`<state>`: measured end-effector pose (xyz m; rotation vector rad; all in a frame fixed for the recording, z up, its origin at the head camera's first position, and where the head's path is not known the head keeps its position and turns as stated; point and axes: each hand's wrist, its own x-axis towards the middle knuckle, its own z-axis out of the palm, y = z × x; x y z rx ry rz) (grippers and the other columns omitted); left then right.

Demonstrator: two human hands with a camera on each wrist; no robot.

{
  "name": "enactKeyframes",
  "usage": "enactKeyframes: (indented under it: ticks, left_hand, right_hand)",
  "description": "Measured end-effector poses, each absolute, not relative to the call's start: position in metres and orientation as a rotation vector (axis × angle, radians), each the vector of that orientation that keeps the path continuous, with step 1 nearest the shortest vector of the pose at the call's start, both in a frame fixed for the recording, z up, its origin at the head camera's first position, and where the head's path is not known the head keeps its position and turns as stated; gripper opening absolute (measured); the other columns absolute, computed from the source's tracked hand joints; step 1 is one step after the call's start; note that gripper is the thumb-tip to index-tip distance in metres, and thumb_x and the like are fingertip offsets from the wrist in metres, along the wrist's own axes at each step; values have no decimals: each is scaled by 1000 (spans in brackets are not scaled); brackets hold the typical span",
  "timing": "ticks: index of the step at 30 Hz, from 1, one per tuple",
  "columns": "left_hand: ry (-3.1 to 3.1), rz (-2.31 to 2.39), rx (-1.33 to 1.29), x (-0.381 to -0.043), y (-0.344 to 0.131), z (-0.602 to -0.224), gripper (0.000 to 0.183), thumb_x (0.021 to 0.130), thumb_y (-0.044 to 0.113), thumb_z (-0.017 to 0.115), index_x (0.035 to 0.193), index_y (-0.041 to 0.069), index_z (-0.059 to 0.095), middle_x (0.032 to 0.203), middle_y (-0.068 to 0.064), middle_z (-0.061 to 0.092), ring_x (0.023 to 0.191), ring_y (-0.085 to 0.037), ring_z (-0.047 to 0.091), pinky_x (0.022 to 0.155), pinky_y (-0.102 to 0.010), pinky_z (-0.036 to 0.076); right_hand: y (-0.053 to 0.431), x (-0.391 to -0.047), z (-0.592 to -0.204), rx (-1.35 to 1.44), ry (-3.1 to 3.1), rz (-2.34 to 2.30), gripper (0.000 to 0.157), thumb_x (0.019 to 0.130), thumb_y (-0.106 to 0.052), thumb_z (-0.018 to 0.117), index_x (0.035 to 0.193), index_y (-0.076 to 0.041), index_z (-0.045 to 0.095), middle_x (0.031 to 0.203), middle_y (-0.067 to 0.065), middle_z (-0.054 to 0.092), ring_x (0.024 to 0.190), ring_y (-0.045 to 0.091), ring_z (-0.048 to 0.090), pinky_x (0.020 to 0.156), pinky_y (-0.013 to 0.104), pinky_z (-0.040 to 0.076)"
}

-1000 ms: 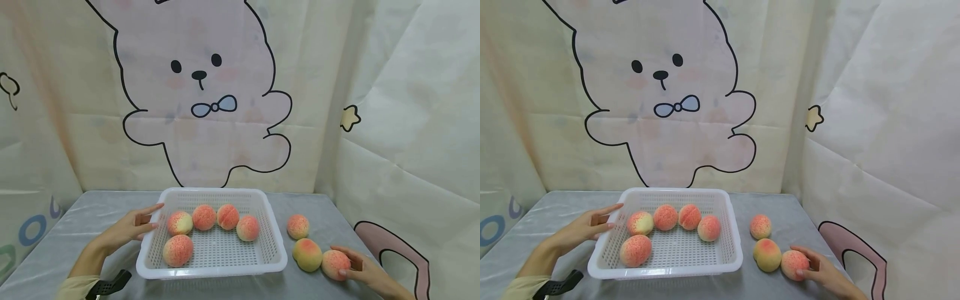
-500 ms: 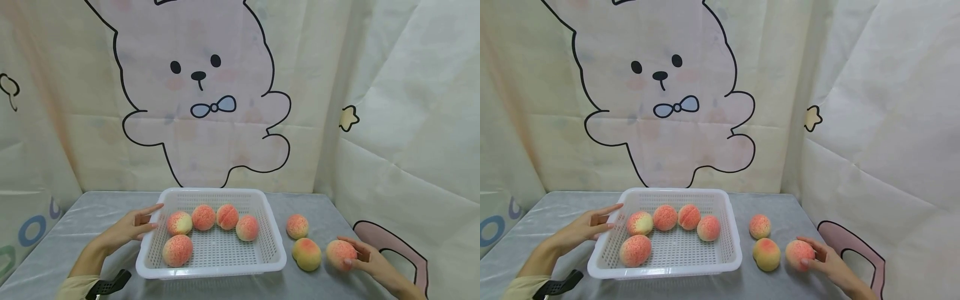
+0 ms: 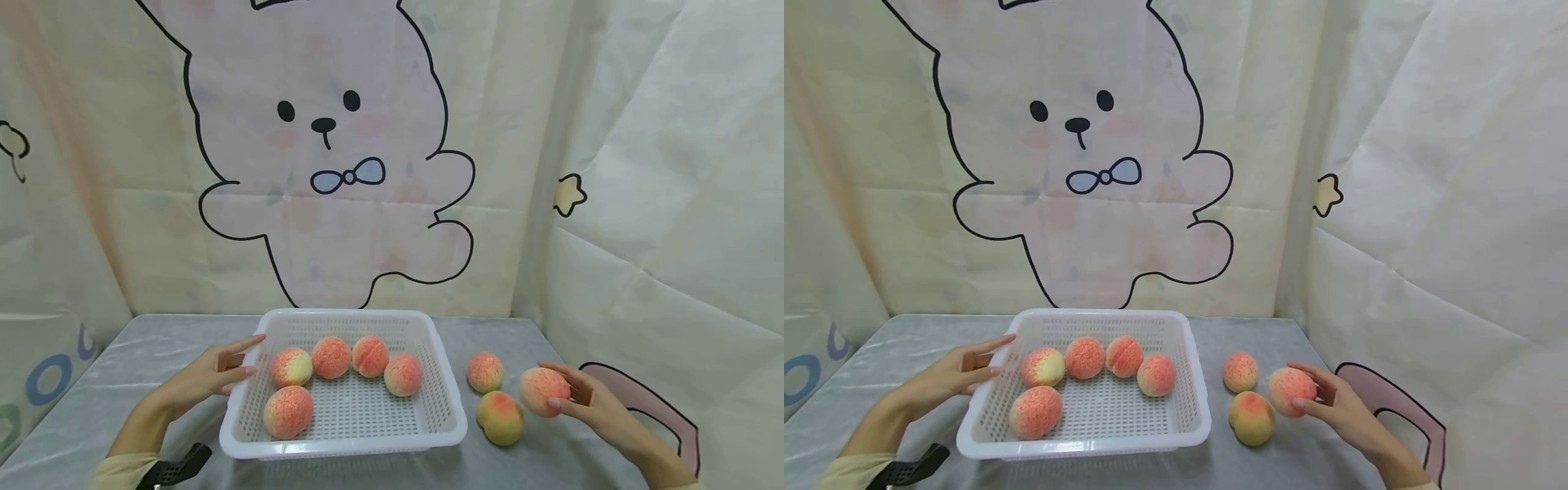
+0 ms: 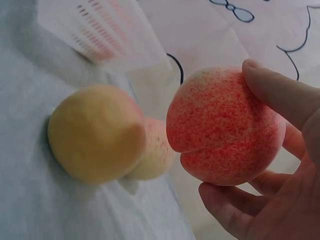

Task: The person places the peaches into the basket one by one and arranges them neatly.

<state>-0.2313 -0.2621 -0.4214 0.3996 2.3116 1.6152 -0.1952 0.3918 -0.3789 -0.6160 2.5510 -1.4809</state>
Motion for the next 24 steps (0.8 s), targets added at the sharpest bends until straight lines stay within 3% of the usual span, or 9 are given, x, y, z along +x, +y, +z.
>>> enactKeyframes:
  ticks: [12,24]
  left_hand:
    - [2314,1611,393,-231,-262,-421,76,102,27,61,162,9,19,154,-36,38,120,-31,64,87,-50,59]
    - [2332,1593,359,-231,-262,-421,76,101,28,62,162,9,20,153,-36,40,118,-30,65,86,-50,60]
  right_hand:
    - [353,-204,-358,-662,2542,-1487,54,102,-6,56,152,0,38,136,-27,56,116,-4,61,88,25,56]
    - [302,-213,-341,-739,2497,-1504,54,99,-7,62,150,-7,43,138,-12,60,115,7,65,91,25,56]
